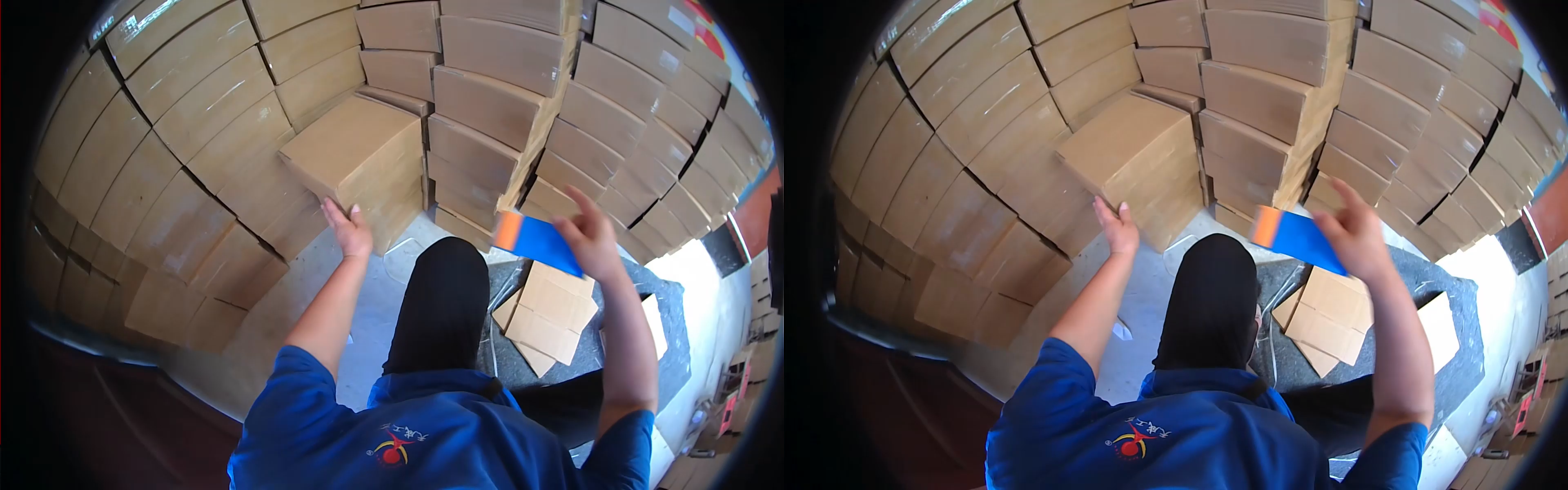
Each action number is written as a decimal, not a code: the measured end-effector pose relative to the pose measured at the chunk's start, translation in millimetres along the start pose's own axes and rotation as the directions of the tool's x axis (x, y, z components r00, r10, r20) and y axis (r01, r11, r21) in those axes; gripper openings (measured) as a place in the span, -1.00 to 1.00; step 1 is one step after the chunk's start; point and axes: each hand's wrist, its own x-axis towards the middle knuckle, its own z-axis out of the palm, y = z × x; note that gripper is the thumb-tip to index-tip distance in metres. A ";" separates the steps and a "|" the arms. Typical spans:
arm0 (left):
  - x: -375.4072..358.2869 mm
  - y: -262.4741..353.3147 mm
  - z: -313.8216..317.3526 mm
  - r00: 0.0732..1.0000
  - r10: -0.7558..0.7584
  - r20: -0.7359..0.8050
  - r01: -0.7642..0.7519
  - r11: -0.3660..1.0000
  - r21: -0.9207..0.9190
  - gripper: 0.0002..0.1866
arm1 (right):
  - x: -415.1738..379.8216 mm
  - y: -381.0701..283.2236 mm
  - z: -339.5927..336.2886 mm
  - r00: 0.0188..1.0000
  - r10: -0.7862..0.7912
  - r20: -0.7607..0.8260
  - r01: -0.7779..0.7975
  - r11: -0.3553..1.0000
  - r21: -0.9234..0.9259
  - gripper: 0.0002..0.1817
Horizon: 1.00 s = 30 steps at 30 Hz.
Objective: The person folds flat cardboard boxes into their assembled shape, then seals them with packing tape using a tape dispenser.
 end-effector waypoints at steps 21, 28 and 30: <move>-61.7 186.2 38.1 0.752 0.606 0.259 -0.519 0.787 -0.335 -0.49 | -120.0 164.9 -95.0 0.855 0.510 -0.097 -0.507 0.860 0.052 -0.41; -185.8 218.1 192.0 0.417 0.446 0.792 -0.183 0.895 -0.408 -0.60 | -180.9 149.1 -115.6 0.775 0.568 -0.277 -0.580 0.814 0.046 -0.49; -236.9 182.4 241.7 0.222 0.114 0.968 0.026 0.992 -0.123 -0.57 | -187.4 156.0 -122.8 0.729 0.616 -0.299 -0.645 0.764 0.004 -0.51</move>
